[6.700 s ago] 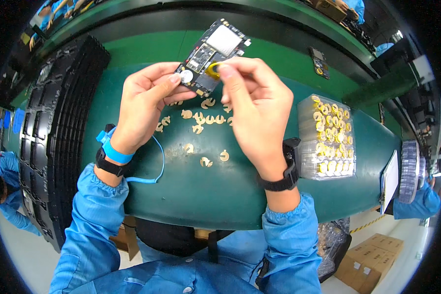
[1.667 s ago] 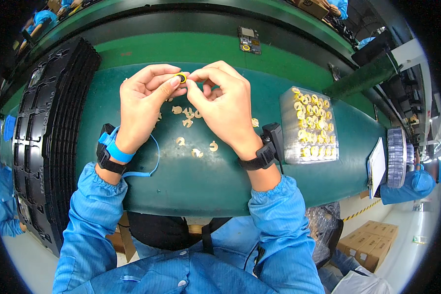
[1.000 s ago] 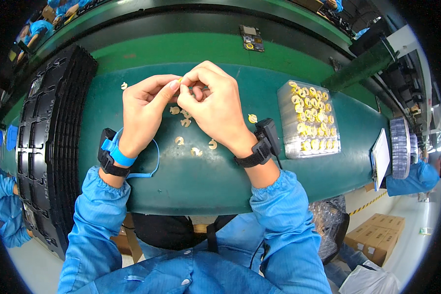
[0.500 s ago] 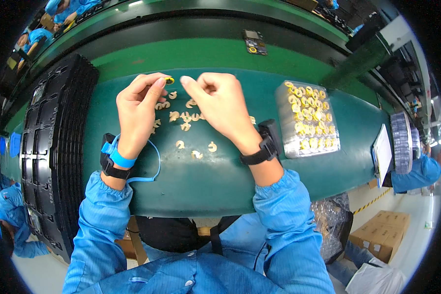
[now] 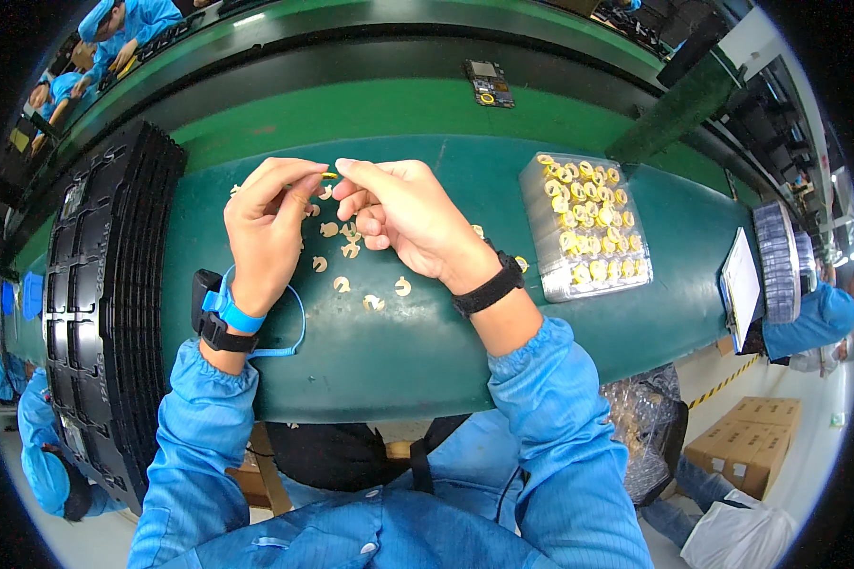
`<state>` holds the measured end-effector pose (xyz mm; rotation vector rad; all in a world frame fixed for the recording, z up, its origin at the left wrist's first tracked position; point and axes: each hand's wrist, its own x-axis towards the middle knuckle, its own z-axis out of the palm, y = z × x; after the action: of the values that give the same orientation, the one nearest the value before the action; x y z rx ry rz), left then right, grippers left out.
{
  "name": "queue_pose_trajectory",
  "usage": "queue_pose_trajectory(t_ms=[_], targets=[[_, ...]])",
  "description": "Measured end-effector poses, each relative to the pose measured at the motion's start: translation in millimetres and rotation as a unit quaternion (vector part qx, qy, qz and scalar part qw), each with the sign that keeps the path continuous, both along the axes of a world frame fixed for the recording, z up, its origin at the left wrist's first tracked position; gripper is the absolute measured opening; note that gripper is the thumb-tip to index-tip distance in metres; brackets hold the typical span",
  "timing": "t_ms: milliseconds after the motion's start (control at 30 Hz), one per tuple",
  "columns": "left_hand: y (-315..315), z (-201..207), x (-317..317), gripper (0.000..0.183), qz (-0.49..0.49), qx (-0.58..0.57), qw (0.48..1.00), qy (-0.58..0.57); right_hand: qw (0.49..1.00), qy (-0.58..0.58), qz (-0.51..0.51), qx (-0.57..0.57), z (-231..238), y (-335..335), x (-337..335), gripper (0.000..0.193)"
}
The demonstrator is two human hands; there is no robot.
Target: Assembling small yellow circular components onto electronic circuit boards at a factory workstation.
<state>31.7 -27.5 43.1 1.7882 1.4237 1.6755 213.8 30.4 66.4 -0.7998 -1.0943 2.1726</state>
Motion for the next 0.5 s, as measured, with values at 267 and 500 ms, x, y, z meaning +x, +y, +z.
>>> queue_pose_trajectory(t_ms=[267,500], targets=[[-2.1,3.2,7.2,0.013,-0.021,0.012,0.999,-0.035,0.999,0.029,-0.019,0.012,0.1,-2.3,1.1,0.022],[-3.5,4.7,5.0,0.014,-0.080,-0.090,0.980,-0.159,0.973,-0.044,-0.097,0.206,-5.2,-4.9,-8.2,0.017]])
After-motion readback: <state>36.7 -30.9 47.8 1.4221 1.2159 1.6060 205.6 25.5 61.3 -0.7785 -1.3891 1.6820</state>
